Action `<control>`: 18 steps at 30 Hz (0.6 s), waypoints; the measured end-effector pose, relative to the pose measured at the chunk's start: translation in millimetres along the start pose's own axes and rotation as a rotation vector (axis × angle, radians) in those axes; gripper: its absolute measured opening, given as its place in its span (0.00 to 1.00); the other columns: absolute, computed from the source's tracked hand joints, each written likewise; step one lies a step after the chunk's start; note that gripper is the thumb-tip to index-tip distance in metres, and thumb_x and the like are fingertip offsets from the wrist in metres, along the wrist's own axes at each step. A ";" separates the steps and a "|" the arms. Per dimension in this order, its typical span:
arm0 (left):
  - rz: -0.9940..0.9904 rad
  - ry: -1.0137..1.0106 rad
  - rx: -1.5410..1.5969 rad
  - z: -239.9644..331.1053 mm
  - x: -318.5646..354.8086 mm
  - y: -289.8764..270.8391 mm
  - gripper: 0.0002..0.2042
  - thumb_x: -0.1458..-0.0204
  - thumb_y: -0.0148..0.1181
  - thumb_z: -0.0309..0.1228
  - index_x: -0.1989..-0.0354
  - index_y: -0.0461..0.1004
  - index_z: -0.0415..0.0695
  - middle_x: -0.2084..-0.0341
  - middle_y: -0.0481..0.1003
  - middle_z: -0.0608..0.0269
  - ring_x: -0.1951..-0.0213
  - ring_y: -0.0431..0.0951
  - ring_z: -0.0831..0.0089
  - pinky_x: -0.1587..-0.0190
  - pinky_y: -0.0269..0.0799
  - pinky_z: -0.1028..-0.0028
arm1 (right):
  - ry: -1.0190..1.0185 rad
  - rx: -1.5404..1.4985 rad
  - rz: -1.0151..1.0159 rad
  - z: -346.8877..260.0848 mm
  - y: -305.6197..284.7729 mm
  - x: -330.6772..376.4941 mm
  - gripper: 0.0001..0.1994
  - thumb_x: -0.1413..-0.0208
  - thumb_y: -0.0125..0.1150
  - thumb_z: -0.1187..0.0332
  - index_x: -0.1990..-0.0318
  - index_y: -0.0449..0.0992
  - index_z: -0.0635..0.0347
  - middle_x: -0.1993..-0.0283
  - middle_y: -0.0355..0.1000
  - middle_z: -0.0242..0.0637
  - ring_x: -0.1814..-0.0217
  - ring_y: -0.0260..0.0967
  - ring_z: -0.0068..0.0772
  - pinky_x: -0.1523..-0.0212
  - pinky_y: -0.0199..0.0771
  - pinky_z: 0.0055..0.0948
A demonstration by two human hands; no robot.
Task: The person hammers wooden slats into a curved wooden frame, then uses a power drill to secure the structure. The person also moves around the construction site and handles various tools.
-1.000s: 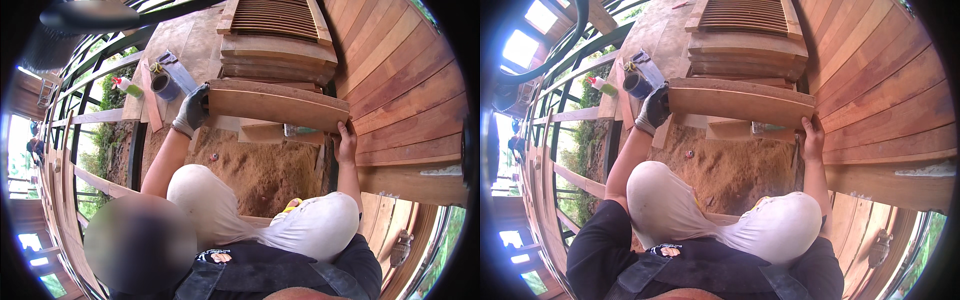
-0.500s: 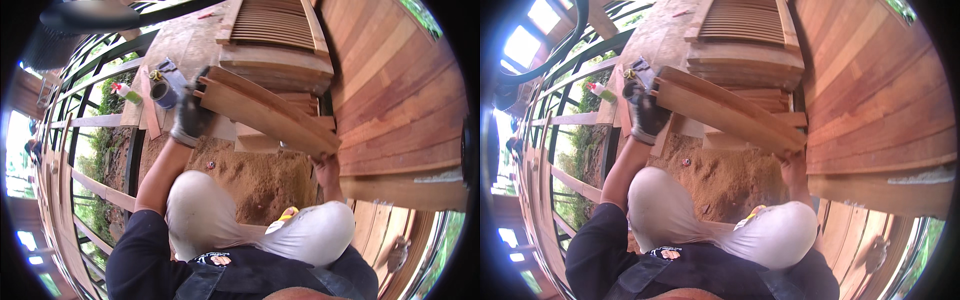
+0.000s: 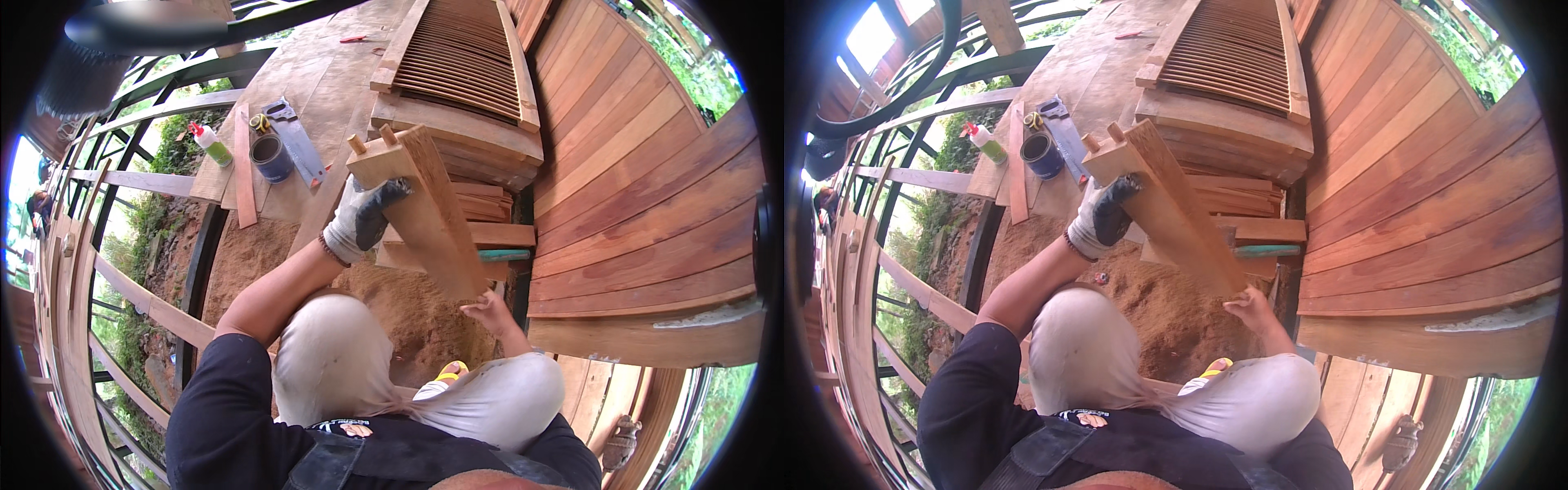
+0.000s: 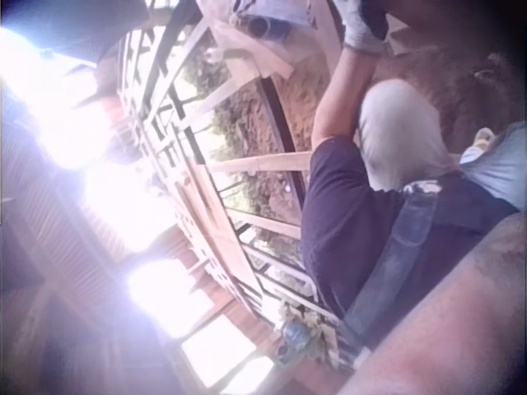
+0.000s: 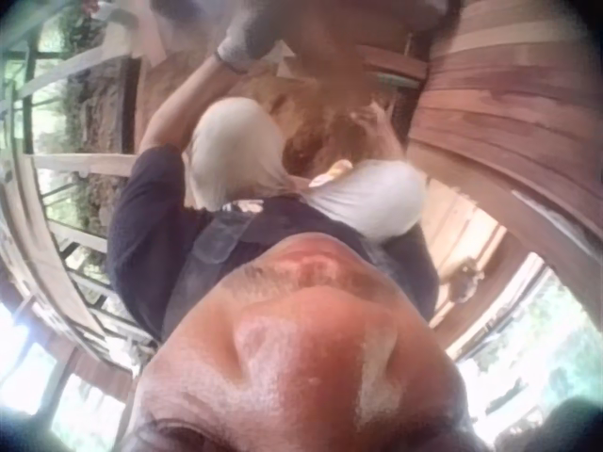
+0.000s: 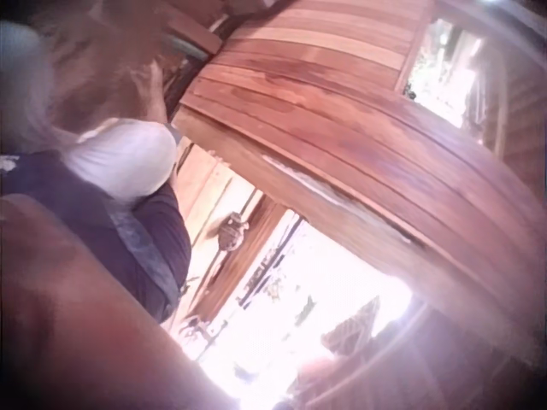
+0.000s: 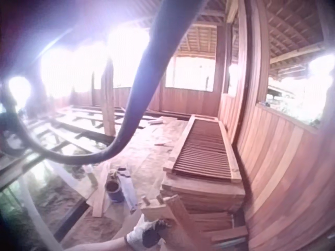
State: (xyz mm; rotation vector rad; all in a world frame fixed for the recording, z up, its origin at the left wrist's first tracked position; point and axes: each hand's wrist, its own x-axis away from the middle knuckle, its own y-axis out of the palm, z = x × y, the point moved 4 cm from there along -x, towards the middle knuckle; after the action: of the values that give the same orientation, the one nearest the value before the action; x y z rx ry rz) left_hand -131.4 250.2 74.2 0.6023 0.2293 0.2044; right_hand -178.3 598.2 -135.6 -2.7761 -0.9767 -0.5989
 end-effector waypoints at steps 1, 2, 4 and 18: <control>-0.038 0.012 -0.091 4.1 0.9 2.8 0.23 0.50 0.73 0.32 0.48 0.73 0.41 0.55 0.78 0.66 0.53 0.77 0.78 0.48 0.75 0.72 | 0.013 0.221 0.032 -8.8 -13.9 -1.3 0.18 0.44 0.64 0.78 0.45 0.75 0.59 0.51 0.77 0.35 0.46 0.75 0.32 0.46 0.77 0.32; -0.077 0.025 -0.182 7.9 1.5 5.6 0.24 0.51 0.73 0.33 0.47 0.72 0.40 0.55 0.78 0.66 0.53 0.78 0.78 0.48 0.75 0.73 | -0.125 0.331 0.046 -27.5 -33.7 -7.5 0.17 0.43 0.63 0.77 0.46 0.76 0.59 0.51 0.77 0.35 0.47 0.74 0.29 0.46 0.75 0.30; -0.127 0.025 -0.402 12.9 4.0 9.2 0.27 0.54 0.77 0.33 0.47 0.73 0.39 0.57 0.80 0.65 0.55 0.80 0.77 0.49 0.77 0.73 | -0.368 0.344 0.116 -116.6 -41.3 -5.2 0.08 0.37 0.60 0.73 0.53 0.76 0.61 0.56 0.76 0.33 0.52 0.73 0.27 0.49 0.75 0.27; -0.290 0.167 -0.725 18.8 16.3 41.8 0.25 0.60 0.80 0.34 0.56 0.74 0.40 0.65 0.79 0.66 0.62 0.76 0.80 0.55 0.74 0.73 | -0.583 0.490 0.200 -339.8 111.1 2.5 0.19 0.29 0.45 0.61 0.43 0.71 0.68 0.47 0.76 0.47 0.42 0.73 0.34 0.34 0.67 0.36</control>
State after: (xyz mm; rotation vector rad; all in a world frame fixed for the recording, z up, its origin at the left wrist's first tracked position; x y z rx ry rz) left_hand -115.9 278.0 111.0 -0.1712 0.3759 0.0465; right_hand -216.4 425.8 175.2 -2.5652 -0.7690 0.4511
